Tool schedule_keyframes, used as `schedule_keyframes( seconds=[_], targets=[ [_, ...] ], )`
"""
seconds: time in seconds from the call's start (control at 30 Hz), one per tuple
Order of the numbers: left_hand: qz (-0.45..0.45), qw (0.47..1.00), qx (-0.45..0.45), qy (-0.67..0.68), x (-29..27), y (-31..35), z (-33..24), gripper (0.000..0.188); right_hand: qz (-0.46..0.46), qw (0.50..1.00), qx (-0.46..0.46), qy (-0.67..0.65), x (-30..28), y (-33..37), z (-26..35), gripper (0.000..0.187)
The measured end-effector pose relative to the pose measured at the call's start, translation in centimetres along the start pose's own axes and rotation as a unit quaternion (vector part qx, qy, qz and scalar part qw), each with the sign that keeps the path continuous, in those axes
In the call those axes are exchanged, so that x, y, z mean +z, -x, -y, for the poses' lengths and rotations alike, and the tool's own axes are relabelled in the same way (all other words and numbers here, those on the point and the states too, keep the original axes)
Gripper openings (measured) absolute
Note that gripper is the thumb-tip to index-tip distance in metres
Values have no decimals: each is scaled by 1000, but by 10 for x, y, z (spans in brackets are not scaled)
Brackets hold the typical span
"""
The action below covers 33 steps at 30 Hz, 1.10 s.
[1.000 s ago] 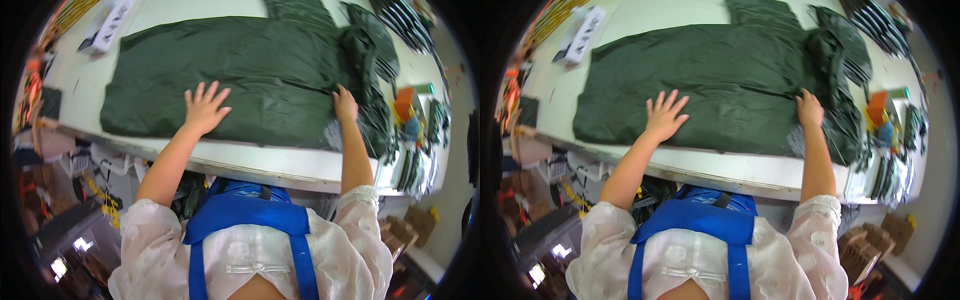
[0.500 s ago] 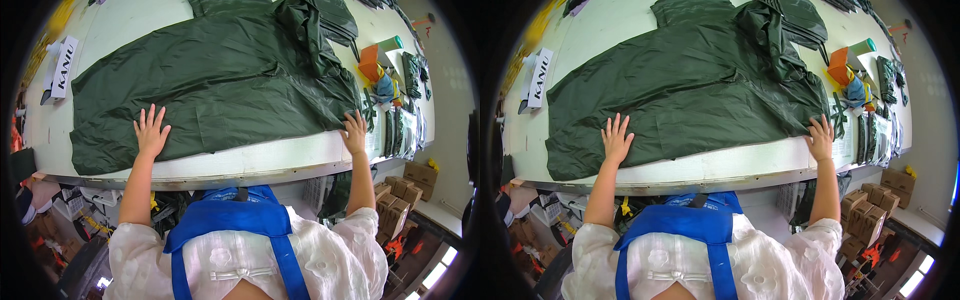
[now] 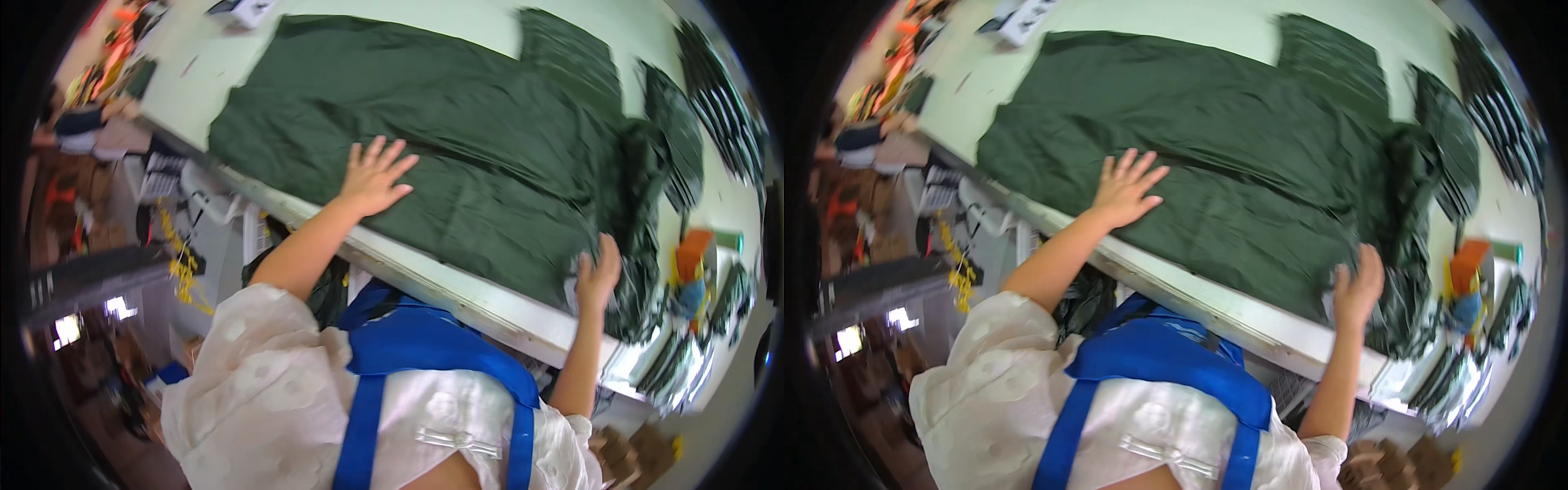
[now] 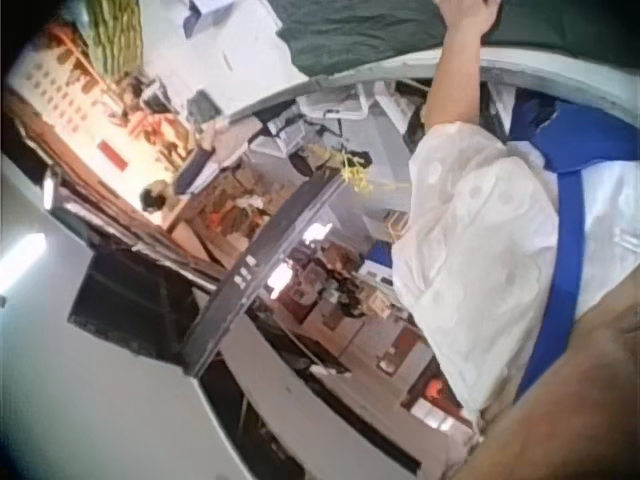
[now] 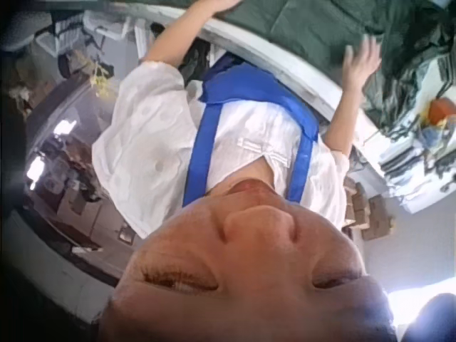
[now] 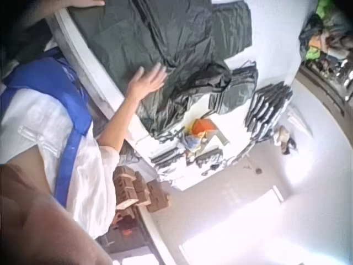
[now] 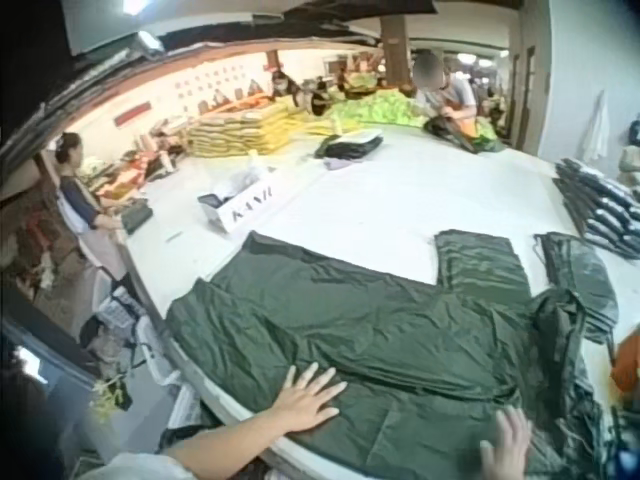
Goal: The person folds a green raincoat on a white table. They smooth the fabric, fold the sleeves and body into a compact rectangle, and place the folded item into a clear plastic packaging bag. The person then places the packaged item on a stack of similar items.
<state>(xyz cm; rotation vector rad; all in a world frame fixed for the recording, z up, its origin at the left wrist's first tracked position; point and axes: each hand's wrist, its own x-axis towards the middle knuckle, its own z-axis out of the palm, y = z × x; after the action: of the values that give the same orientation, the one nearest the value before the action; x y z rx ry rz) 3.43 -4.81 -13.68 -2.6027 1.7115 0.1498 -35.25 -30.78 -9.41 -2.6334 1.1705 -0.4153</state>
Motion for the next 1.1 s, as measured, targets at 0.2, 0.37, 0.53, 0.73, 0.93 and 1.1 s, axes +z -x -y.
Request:
schedule_keyframes(
  seconds=[0.2, 0.37, 0.53, 0.73, 0.93, 1.1],
  targets=[
    [-13, 993, 9, 121, 10, 34, 36, 58, 144, 972, -106, 152, 95, -1, 90, 60],
    [7, 957, -289, -38, -8, 97, 190, 46, 147, 969, -101, 171, 91, 18, 81, 61],
    [-62, 840, -539, 19, 31, 165, 351, 66, 140, 981, -52, 121, 102, 15, 69, 56],
    [-138, 882, -431, 133, 5, 143, 387, 27, 23, 985, -3, 172, 120, 3, 95, 46],
    [-209, 919, -330, -49, -13, 70, 362, 45, 49, 982, 41, 177, 119, 0, 118, 47],
    [-140, 981, 44, 126, -20, -107, 239, 51, 49, 986, 70, 140, 116, -2, 118, 47]
  ],
)
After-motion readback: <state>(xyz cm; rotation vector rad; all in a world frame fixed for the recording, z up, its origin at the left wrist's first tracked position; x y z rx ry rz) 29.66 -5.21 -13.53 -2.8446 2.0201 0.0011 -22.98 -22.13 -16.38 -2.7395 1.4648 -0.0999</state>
